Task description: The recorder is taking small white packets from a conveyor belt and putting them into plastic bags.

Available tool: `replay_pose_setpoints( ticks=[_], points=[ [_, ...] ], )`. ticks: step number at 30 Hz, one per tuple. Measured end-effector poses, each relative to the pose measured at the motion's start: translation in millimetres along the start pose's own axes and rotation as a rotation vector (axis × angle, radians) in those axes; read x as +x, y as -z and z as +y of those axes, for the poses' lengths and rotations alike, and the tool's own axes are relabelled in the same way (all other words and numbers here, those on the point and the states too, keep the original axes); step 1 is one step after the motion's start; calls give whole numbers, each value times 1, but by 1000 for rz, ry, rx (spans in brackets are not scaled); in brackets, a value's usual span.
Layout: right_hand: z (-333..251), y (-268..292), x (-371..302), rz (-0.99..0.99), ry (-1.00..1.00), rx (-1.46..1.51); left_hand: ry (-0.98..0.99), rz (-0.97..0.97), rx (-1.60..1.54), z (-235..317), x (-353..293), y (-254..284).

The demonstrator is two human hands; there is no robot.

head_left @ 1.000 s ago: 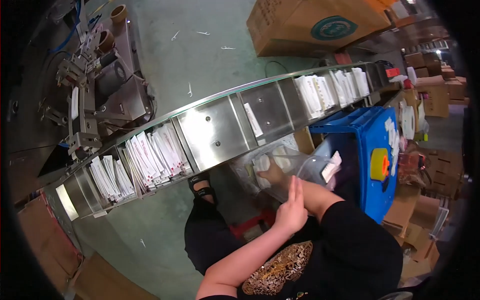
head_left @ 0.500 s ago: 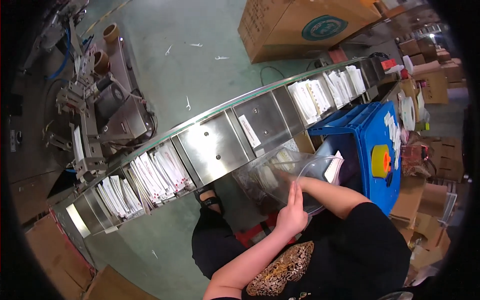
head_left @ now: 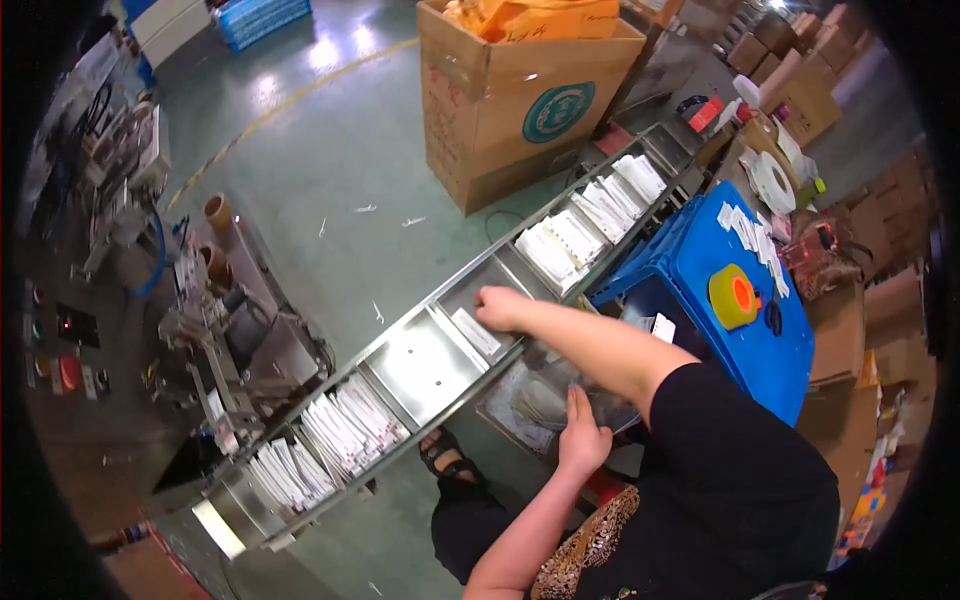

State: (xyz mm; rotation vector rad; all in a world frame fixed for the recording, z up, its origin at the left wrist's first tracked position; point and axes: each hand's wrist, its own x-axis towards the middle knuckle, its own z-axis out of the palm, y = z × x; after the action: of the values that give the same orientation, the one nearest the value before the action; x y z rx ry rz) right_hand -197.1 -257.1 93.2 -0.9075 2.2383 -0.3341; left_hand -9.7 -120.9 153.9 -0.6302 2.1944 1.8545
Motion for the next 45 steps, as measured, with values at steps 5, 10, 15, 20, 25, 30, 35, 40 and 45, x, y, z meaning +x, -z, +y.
replay_pose_setpoints(
  ticks=[5, 10, 15, 20, 25, 30, 35, 40, 45],
  points=[
    [-28, -25, -9, -51, 1, 193, 22, 47, -35, 2, 0, 7],
    [-52, -4, -31, -377, -284, 753, -18, 66, -31, -2, 2, 4],
    [-45, -5, -48, -222, 3, 545, -17, 61, 5, -6, 7, -2],
    [-7, 47, -58, 58, 195, 824, -87, 142, 57, -13, 8, -5],
    [95, 130, -21, 572, 33, 408, -10, 42, 11, 4, 6, 2],
    [119, 125, 8, 370, -127, 135, -19, 64, 29, -6, 11, -3],
    [106, 118, 11, 55, -158, 505, -17, 50, -3, -3, 11, -2],
    [53, 131, -13, -153, -177, 509, -28, 52, 5, -6, 10, -2],
    [52, 111, -16, 85, -38, 173, 12, -3, -7, 2, 7, 3]
  ],
)
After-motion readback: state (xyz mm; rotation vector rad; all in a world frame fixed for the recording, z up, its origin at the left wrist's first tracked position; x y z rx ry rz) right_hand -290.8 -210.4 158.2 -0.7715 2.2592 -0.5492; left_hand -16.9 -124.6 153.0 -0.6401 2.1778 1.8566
